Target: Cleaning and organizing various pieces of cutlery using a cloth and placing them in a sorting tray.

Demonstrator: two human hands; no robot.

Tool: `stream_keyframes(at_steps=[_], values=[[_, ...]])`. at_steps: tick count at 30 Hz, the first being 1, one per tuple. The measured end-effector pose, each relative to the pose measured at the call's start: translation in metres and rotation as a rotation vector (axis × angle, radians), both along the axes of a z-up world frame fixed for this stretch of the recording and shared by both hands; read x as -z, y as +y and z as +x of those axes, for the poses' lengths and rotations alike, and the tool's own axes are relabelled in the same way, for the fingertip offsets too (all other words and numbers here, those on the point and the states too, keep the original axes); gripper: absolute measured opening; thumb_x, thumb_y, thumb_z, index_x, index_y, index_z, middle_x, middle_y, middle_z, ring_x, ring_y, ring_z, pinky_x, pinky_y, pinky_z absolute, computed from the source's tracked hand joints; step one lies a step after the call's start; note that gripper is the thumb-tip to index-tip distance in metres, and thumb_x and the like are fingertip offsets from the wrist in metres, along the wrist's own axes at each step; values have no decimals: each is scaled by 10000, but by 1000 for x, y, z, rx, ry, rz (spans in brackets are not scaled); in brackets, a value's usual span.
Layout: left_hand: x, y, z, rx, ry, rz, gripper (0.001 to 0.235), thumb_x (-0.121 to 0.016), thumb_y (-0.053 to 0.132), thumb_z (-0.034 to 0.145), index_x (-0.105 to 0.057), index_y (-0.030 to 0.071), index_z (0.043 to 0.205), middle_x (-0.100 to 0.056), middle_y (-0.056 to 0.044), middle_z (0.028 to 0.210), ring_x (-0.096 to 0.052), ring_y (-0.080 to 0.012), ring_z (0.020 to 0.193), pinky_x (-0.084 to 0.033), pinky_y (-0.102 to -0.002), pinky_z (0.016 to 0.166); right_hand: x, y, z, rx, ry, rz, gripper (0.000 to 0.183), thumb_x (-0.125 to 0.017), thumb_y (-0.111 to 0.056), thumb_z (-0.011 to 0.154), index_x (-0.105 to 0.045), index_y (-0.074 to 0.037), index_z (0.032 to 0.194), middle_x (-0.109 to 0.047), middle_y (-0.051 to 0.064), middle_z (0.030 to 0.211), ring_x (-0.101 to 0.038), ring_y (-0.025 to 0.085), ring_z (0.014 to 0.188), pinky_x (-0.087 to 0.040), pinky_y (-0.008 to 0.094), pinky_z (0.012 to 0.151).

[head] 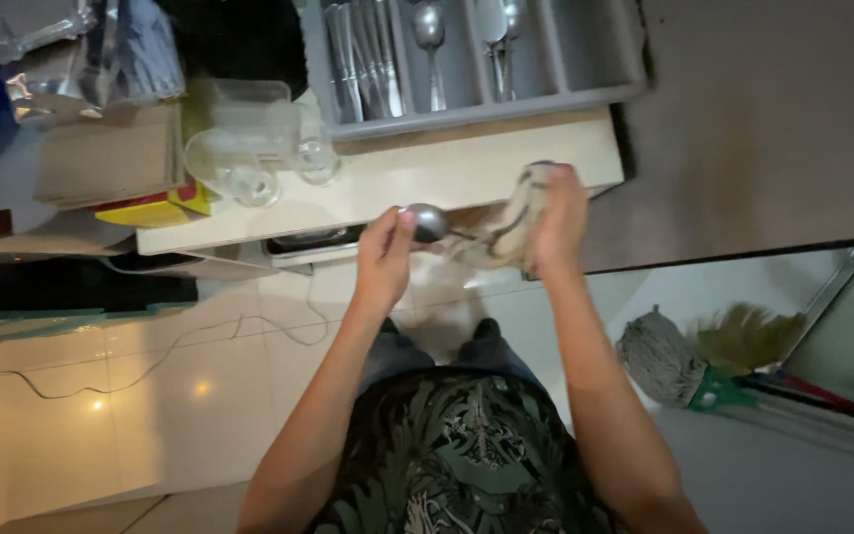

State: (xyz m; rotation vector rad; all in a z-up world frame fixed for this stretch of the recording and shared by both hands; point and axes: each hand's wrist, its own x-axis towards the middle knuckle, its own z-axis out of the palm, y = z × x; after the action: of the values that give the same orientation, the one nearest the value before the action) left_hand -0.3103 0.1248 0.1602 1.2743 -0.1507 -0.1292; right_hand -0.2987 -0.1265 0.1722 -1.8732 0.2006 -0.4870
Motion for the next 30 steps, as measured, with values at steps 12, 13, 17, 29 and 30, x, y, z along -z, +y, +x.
stream_keyframes(at_steps=[12, 13, 17, 29, 30], values=[[-17, -99, -19, -158, 301, -385, 326, -503, 269, 1065, -617, -29, 1127, -723, -171, 992, -757, -282, 855, -653, -458, 772, -42, -36, -37, -480, 199, -33, 584, -891, -265, 871, -563, -54, 1306, -691, 127, 1169, -653, 265, 1094, -575, 371, 977], [-15, -102, -21, -166, 302, -388, 326, -503, 269, 1065, -617, -29, 1127, -723, -171, 992, -757, -282, 855, -653, -458, 772, -49, -39, -37, -488, 201, -35, 584, -891, -265, 871, -563, -54, 1306, -691, 127, 1169, -653, 265, 1094, -575, 371, 977], [-2, -109, -32, -213, 289, -436, 340, -517, 294, 1079, -642, -23, 1085, -716, -158, 970, -742, -258, 843, -661, -485, 793, -53, -46, -40, -487, 32, -345, 720, -929, -329, 750, -492, -38, 1243, -656, 200, 1104, -693, 328, 1024, -565, 391, 874], [-11, -116, -35, -241, 291, -542, 184, -611, 221, 1034, -638, 39, 1018, -734, -136, 962, -716, -213, 761, -621, -411, 669, -14, -87, -28, -478, 64, -135, 265, -743, -227, 969, -632, -36, 1114, -769, 132, 958, -761, 198, 873, -579, 323, 778], [-27, -110, -35, -150, 374, -468, 145, -621, 191, 959, -647, 52, 993, -746, -127, 962, -746, -191, 774, -622, -393, 611, -21, -88, -29, -490, 43, -159, 269, -750, -233, 960, -638, -27, 1093, -762, 130, 938, -744, 183, 835, -571, 311, 753]])
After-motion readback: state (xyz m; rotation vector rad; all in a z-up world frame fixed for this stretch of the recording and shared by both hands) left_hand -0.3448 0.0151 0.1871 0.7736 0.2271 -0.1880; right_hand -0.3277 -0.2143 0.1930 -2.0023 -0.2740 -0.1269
